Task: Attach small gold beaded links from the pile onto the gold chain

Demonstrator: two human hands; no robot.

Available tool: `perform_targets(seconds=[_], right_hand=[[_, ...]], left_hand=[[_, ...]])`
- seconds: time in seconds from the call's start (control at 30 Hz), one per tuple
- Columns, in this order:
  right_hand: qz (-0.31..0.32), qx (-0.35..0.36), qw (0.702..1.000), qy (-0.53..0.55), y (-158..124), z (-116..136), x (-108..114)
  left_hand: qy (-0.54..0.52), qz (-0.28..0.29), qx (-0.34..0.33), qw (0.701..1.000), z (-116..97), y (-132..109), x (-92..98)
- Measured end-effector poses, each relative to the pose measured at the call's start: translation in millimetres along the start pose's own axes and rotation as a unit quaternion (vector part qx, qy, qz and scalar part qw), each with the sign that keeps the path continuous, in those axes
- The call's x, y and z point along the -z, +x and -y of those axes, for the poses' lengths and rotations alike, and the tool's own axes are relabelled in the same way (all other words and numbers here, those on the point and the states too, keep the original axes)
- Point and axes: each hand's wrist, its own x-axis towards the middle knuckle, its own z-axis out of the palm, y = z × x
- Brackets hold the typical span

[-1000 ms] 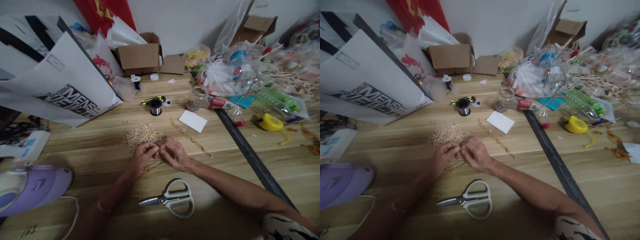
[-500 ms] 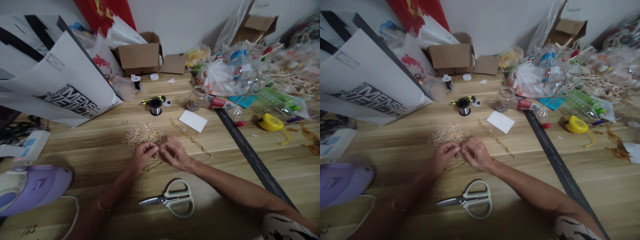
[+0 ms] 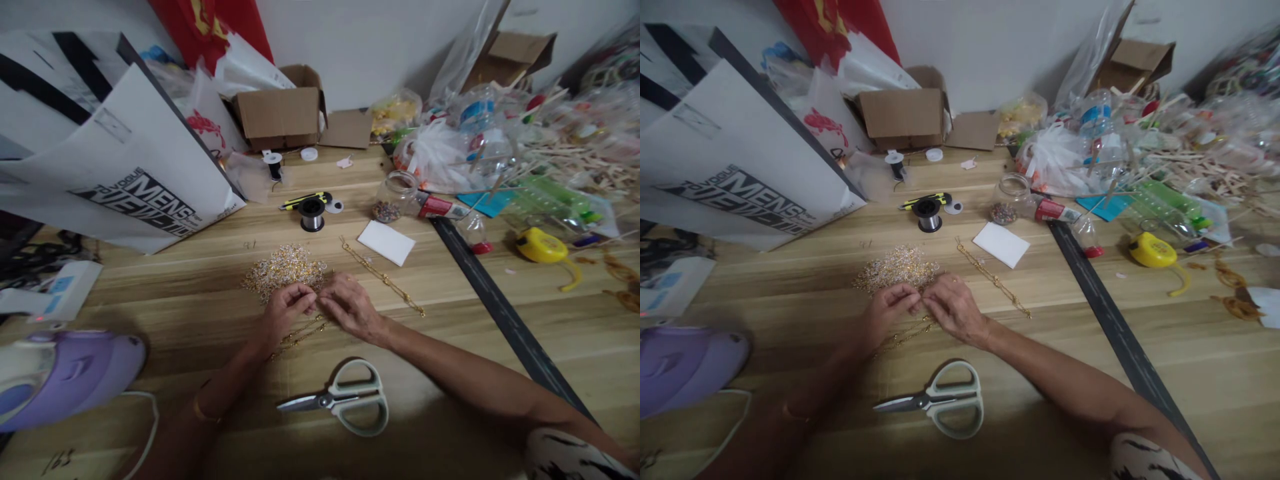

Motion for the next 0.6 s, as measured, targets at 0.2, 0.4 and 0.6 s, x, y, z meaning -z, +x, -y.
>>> perform_targets(seconds=[0.2, 0.4, 0.6], right_hand=[[0.000, -0.004, 1.000, 0.006, -0.8, -2.5, -1.9], [-0.004, -0.009, 1.000, 0.015, -1.6, -2.5, -2.1], [-0.015, -0.017, 1.000, 0.021, -1.9, -2.8, -3.0]], left_hand=[[0.012, -0.005, -0.005, 1.000, -1.2, -0.5, -0.1], [0.006, -0.005, -0.001, 1.000, -1.2, 0.2, -1.4], [0.004, -0.016, 0.004, 1.000, -4.1, 0.2, -2.1]])
